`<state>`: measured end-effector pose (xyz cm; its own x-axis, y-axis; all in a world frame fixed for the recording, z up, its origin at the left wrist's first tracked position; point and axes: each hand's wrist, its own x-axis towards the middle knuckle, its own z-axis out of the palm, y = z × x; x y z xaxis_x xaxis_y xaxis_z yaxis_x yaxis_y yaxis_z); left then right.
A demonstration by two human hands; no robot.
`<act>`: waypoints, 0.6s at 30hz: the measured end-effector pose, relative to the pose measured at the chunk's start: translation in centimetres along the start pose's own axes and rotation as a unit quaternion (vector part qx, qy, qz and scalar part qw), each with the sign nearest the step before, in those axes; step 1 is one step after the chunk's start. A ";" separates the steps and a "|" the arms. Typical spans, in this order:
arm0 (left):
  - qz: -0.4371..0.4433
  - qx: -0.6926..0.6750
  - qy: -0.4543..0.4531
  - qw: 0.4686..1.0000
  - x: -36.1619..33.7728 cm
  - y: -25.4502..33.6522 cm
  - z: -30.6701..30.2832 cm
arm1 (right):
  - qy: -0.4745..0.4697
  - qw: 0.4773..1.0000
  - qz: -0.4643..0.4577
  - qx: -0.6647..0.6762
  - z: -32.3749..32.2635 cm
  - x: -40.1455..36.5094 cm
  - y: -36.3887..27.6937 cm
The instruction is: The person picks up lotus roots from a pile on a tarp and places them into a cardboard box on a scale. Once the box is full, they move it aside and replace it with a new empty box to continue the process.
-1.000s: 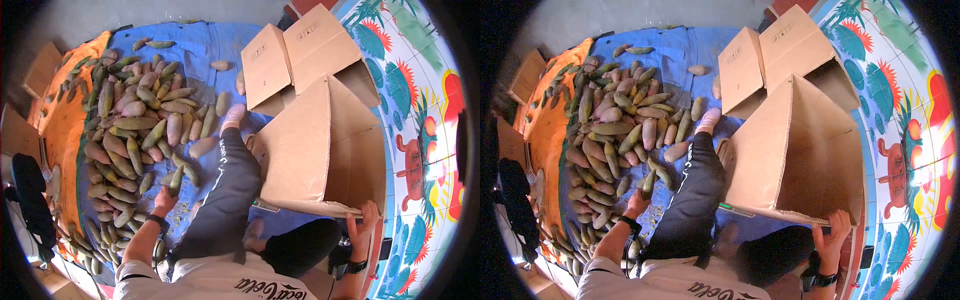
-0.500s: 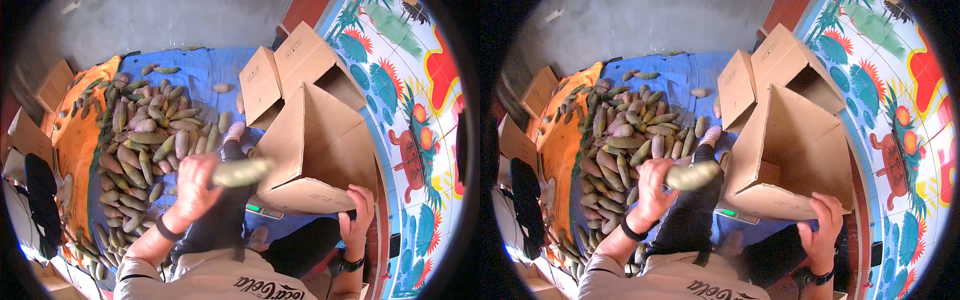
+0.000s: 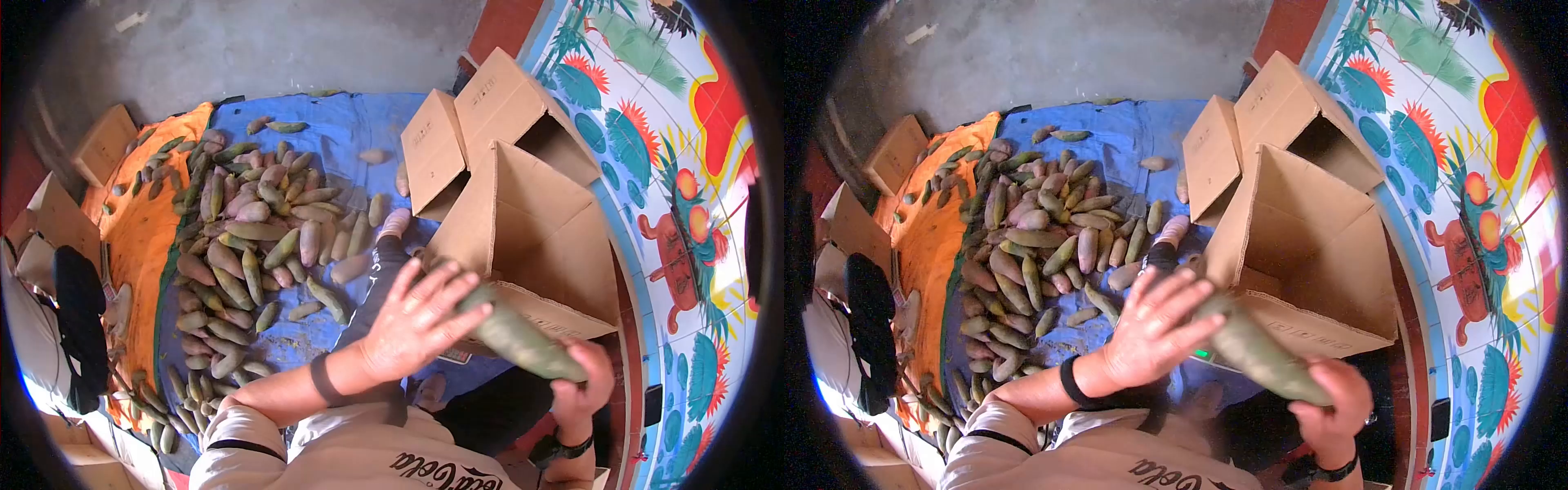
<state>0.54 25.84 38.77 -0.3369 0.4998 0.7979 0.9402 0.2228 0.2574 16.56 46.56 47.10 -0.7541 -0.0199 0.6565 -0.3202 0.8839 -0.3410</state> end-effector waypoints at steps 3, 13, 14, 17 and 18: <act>-0.101 0.004 0.002 0.995 -1.3 -2.2 -1.1 | 0.162 0.983 0.072 -0.046 -1.7 -1.1 1.9; -0.425 0.173 -0.174 0.871 -24.4 -12.8 -0.9 | 0.097 0.968 0.155 -0.172 -1.6 0.4 9.7; -0.481 0.181 -0.277 0.812 -28.7 -12.7 -1.3 | 0.033 0.968 0.201 -0.145 -1.2 0.7 10.2; -0.587 0.179 -0.476 0.630 -34.7 -10.4 -3.2 | -0.051 0.964 0.237 -0.104 -0.6 1.1 11.5; -0.615 0.184 -0.481 0.598 -37.6 -10.0 -3.2 | -0.058 0.964 0.242 -0.098 -0.5 1.2 11.7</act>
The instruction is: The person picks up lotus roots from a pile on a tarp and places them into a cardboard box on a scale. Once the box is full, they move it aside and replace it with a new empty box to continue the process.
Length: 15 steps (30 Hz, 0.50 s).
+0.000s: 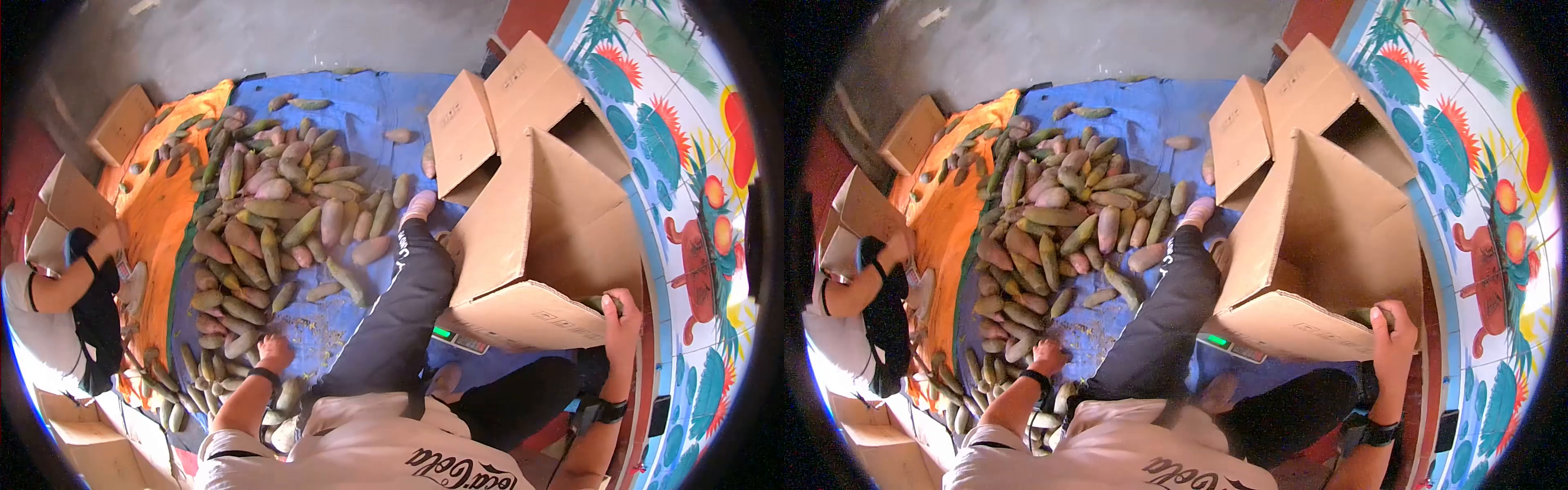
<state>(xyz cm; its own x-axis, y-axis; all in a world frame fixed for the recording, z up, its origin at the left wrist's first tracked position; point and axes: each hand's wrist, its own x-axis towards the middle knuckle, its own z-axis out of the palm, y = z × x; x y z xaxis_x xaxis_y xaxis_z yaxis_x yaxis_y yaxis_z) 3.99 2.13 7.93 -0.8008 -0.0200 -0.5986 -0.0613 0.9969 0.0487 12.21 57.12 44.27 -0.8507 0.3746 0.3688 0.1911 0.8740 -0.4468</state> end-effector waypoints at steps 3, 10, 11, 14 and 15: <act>-0.070 -0.003 -0.112 0.991 -0.7 -3.8 3.9 | -0.017 1.000 0.004 0.003 0.0 0.6 0.4; -0.111 -0.008 -0.080 0.991 -3.4 -7.9 10.2 | -0.026 1.000 0.008 -0.005 0.6 1.2 2.6; -0.106 -0.020 -0.091 0.990 -3.6 -8.6 11.4 | -0.017 1.000 -0.001 -0.003 0.8 1.2 2.7; -0.104 -0.024 -0.168 0.980 -5.1 -5.9 9.3 | -0.004 1.000 -0.012 -0.019 0.8 0.9 2.8; -0.100 -0.038 -0.177 0.978 -5.4 -5.2 9.4 | 0.001 0.999 -0.015 -0.037 0.8 0.8 2.8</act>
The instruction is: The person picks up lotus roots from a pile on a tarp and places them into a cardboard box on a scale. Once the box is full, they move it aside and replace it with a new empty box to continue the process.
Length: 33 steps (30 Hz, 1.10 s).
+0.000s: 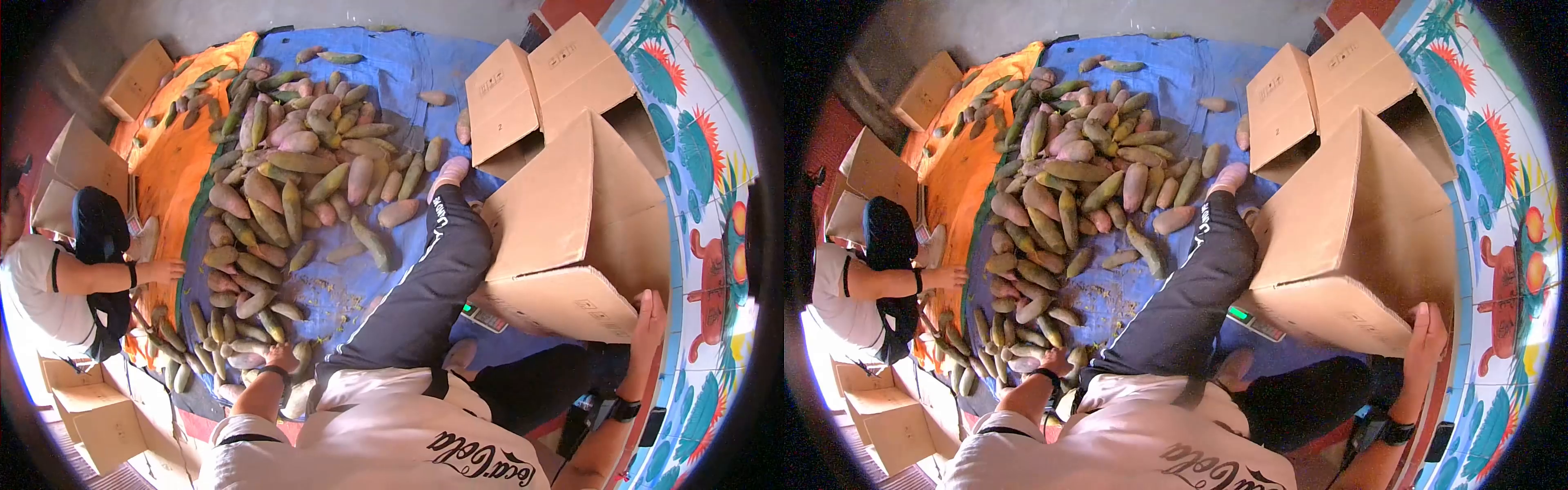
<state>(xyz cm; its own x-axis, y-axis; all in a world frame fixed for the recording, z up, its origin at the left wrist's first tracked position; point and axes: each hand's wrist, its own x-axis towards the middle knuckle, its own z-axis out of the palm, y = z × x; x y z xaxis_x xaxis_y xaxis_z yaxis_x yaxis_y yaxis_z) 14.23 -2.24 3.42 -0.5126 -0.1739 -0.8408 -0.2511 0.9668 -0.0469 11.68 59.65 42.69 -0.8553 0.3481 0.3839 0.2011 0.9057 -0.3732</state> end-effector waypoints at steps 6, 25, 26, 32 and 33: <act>0.055 -0.019 -0.021 0.998 -1.2 2.6 0.1 | -0.015 1.000 0.006 -0.024 0.1 0.2 -1.0; 0.034 0.061 0.010 0.997 2.8 3.9 3.5 | -0.007 0.998 0.026 -0.058 -0.2 -0.6 0.2; 0.036 0.060 0.010 0.997 3.1 3.8 3.6 | -0.005 0.998 0.025 -0.053 -0.2 -0.7 0.4; 0.014 0.093 0.013 0.995 4.0 3.5 3.5 | 0.000 0.998 0.000 -0.060 -0.2 -0.7 -0.4; 0.015 0.093 0.013 0.995 5.1 3.1 4.6 | -0.004 0.999 0.003 -0.052 -0.2 -0.7 -0.7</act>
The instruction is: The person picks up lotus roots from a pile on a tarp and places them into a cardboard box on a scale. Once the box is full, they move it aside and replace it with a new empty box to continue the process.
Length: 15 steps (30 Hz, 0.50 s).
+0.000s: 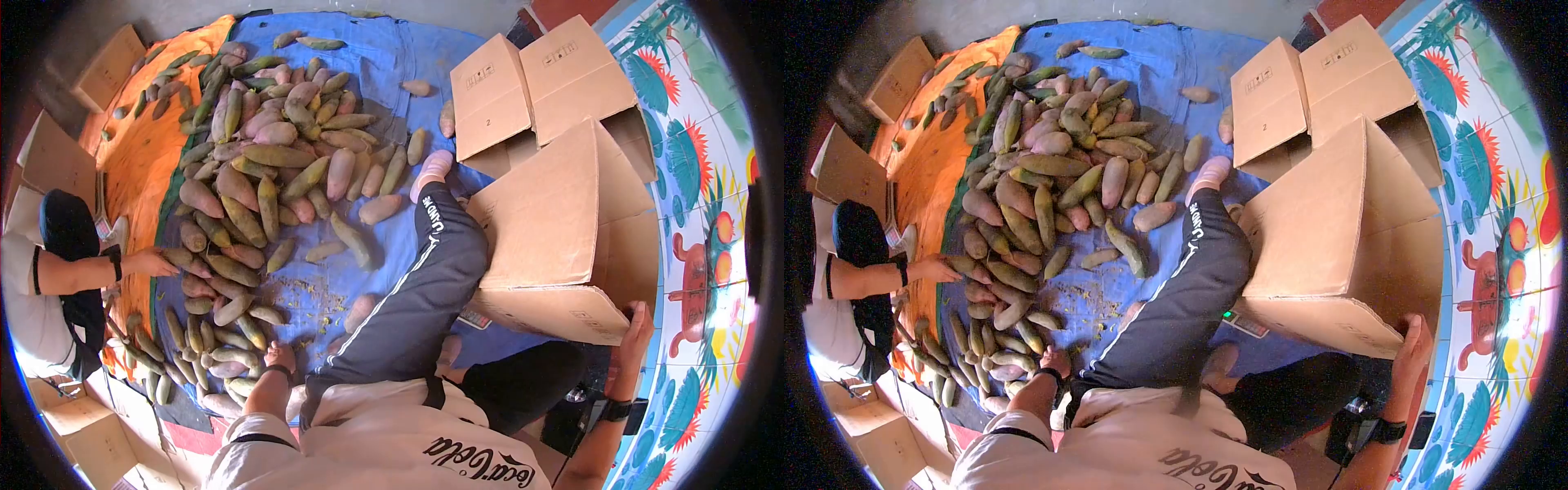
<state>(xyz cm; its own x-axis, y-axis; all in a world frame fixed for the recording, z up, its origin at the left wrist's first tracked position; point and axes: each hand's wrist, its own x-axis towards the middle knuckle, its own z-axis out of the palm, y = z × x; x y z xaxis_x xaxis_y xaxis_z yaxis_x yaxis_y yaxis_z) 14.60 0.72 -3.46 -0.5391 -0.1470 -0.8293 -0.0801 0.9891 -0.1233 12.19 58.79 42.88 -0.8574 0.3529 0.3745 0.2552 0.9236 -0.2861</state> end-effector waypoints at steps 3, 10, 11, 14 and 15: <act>-0.009 -0.083 0.028 0.996 2.5 -0.5 3.4 | 0.008 1.000 0.010 0.002 0.2 -0.1 0.5; 0.014 -0.080 0.002 0.997 -2.0 2.2 -0.8 | 0.016 1.000 0.010 0.007 0.2 -0.1 -0.1; 0.015 -0.080 0.003 0.997 -2.1 2.3 -1.2 | 0.011 1.000 0.008 0.010 0.1 -0.1 0.0; 0.055 -0.042 -0.053 0.996 -2.4 2.2 -1.9 | 0.001 1.000 0.010 0.013 0.1 -0.2 0.3; 0.055 -0.056 -0.027 0.997 -1.5 2.0 -0.3 | -0.003 1.000 0.014 0.013 0.1 -0.2 0.4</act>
<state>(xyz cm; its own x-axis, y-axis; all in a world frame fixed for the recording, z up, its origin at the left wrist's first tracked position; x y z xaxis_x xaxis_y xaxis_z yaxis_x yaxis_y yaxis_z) 15.00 2.95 -2.28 -0.5037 -0.0346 -0.8632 -0.1172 0.9927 0.0287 12.40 59.13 42.63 -0.8531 0.3771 0.3605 0.2671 0.9093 -0.3191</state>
